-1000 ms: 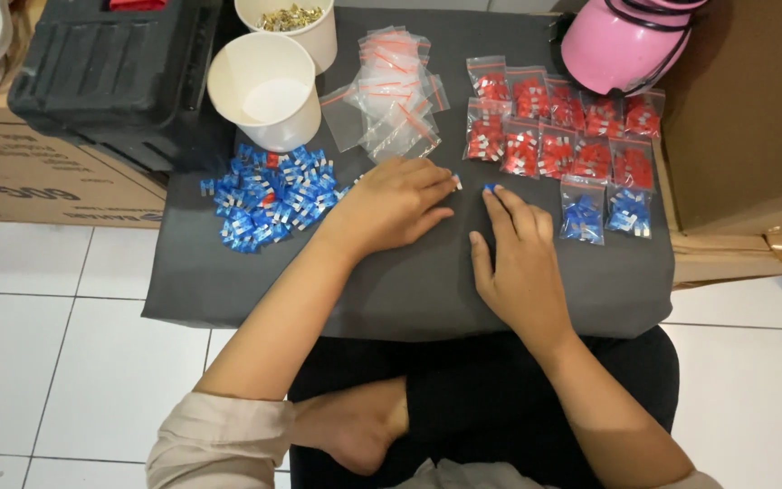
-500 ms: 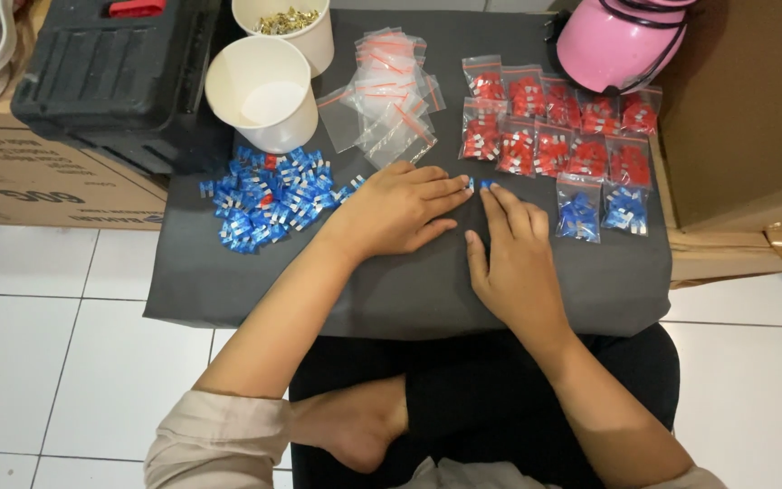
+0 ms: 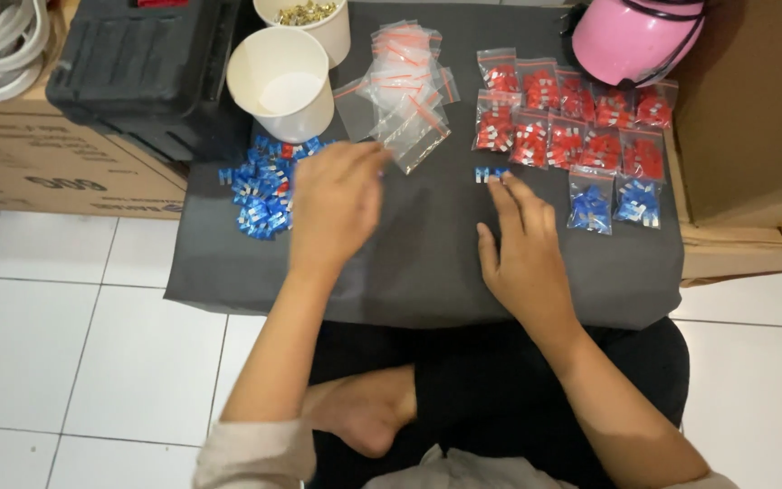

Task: Sorting and packaging blue automotive blade fuses into small plastic bags

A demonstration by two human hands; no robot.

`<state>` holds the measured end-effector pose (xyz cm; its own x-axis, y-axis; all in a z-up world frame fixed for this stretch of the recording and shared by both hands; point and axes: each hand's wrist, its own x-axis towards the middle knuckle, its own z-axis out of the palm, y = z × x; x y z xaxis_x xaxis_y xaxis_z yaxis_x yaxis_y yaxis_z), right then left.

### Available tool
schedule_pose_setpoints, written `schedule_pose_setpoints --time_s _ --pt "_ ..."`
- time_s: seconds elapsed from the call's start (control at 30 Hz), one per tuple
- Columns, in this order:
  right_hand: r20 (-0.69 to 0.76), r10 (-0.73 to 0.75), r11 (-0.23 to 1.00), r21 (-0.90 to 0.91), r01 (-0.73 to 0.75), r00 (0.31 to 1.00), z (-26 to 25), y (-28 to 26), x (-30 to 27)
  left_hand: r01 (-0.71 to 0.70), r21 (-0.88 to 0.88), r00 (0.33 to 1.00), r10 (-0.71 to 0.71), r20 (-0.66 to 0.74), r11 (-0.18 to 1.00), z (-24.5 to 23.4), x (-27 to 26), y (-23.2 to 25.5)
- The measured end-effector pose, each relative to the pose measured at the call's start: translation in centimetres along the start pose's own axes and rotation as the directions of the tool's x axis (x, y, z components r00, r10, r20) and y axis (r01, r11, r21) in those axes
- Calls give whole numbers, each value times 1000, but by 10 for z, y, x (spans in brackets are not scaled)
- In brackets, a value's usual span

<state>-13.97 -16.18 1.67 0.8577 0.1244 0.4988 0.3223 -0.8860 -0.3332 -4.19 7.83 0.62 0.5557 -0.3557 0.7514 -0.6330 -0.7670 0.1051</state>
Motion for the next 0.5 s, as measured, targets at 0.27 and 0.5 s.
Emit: schedule_pose_setpoints --time_s 0.27,0.5 --pt "146 -155 985 -57 165 977 31 -3 3 248 122 969 -246 -26 961 -41 -48 8" --pt "248 -215 976 22 217 945 68 -25 29 333 204 931 -355 84 921 -25 -28 30"
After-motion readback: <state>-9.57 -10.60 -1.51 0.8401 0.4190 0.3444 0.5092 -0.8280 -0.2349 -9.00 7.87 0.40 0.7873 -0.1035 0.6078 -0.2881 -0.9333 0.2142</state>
